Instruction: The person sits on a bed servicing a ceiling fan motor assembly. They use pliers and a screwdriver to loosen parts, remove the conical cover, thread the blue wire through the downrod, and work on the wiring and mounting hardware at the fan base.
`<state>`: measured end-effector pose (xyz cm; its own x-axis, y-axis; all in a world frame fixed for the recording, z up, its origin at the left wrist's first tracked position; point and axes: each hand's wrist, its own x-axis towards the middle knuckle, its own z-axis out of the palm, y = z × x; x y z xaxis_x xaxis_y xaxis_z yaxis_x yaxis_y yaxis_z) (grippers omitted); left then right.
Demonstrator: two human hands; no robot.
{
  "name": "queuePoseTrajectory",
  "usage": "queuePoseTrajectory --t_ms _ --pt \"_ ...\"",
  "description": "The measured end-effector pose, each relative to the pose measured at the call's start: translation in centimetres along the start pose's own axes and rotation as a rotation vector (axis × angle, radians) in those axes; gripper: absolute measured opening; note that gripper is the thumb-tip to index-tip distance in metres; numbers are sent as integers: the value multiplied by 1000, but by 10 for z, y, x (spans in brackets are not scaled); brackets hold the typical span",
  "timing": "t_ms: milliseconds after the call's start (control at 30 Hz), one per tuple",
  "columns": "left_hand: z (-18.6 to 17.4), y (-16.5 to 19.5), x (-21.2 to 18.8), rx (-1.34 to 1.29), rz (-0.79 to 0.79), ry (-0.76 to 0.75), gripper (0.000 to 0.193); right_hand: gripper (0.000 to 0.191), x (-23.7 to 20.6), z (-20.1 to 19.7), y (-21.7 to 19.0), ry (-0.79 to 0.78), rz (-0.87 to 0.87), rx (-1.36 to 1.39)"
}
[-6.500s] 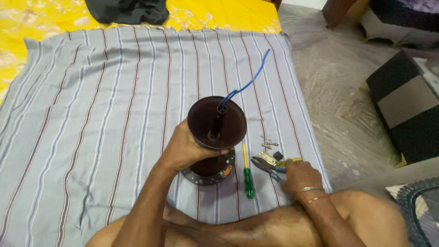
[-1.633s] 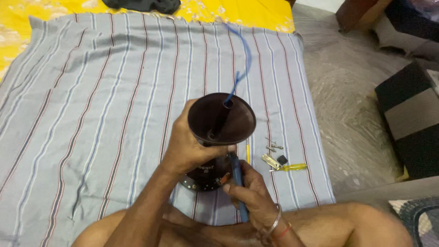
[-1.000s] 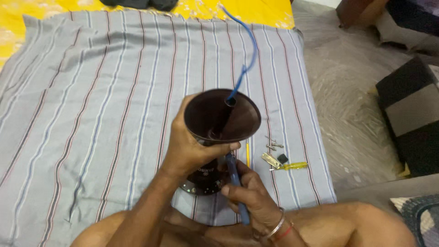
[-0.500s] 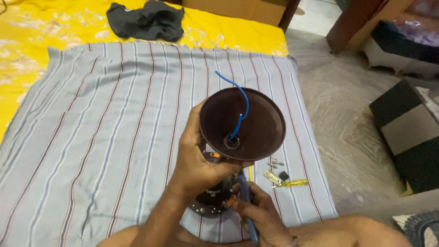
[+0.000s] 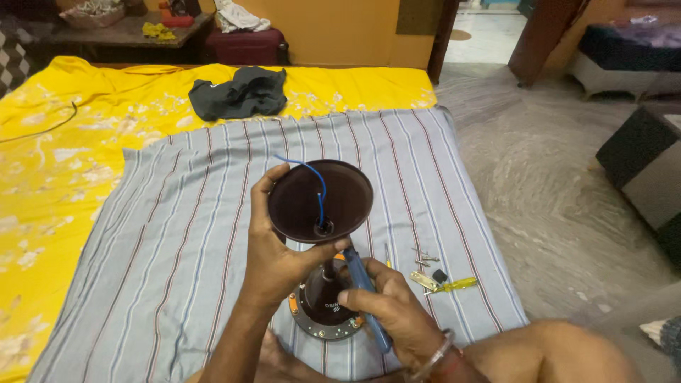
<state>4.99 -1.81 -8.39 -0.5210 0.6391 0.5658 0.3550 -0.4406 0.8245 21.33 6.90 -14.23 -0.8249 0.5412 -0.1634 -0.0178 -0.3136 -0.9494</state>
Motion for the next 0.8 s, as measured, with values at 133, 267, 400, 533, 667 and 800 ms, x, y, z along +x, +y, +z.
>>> queuePoseTrajectory --t_ms 133,267,400,533,667,800 --pt "11 4 0 14 10 -6 109 49 -9 5 -5 122 114 30" --pt "15 9 -5 74 26 -33 110 51 -18 -1 -3 29 114 27" --pt "12 31 6 -72 100 53 106 47 -18 -10 -16 -136 -67 0" --pt "12 67 20 0 167 79 104 47 -17 -12 -13 62 -61 -62" --pt "8 86 -20 256 264 102 109 51 -27 -78 2 137 -86 -659" --pt "11 95 -79 -101 74 249 104 49 -23 -157 15 203 83 -1231"
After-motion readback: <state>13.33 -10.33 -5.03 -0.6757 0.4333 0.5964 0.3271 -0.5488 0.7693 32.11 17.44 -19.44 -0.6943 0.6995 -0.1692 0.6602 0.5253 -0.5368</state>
